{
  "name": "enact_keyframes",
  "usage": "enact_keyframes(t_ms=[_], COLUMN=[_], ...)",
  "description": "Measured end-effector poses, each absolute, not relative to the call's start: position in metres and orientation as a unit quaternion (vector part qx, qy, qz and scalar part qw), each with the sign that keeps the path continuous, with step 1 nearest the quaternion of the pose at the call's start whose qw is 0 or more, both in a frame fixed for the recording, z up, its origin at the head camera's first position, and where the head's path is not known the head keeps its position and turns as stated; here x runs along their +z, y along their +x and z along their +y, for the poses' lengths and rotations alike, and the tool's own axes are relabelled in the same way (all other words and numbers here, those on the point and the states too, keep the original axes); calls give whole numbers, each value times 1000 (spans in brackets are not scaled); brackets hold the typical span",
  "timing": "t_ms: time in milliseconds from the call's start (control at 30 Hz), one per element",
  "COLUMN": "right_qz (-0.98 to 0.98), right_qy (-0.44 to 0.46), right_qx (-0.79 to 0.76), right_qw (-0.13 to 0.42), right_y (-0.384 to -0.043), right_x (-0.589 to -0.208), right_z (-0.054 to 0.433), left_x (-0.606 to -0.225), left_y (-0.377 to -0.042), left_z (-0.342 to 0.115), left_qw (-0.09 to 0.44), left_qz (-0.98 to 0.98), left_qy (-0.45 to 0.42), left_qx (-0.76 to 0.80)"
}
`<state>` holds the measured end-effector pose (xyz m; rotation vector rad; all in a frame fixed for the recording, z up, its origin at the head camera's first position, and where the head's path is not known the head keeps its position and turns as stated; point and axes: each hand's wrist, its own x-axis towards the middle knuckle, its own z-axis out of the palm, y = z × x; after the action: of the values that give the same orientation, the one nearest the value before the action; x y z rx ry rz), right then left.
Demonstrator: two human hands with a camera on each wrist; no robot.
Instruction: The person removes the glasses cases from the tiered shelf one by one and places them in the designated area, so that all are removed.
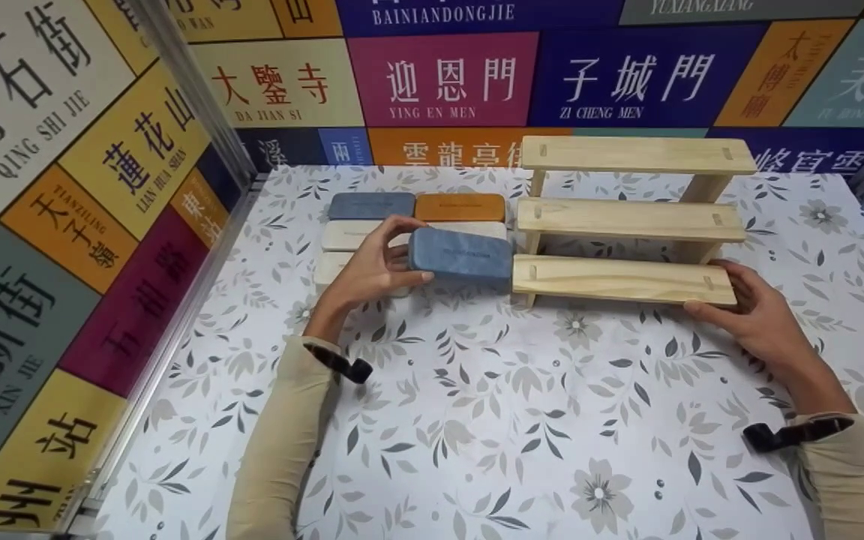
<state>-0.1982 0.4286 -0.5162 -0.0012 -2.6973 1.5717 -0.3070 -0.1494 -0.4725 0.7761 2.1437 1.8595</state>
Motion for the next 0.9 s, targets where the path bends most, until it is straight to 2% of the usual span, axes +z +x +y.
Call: enact_keyframes(t_ms=[433, 667, 900], right_qz=[-867, -870, -868], right_qy=[-8, -17, -15], right_qx=[498, 493, 496], right_qw=[13, 2, 2], right_y=[-197, -198, -198], right_x=[-515, -516, -515], right_z=[427, 428, 429], left_x=[-472, -473, -466], left_y=[-308, -307, -309], left_z=[-153, -151, -157], left_qw=[103, 126, 30], left_qz=[732, 729, 835], left_qy=[277, 278, 310], left_qx=[614, 612, 454])
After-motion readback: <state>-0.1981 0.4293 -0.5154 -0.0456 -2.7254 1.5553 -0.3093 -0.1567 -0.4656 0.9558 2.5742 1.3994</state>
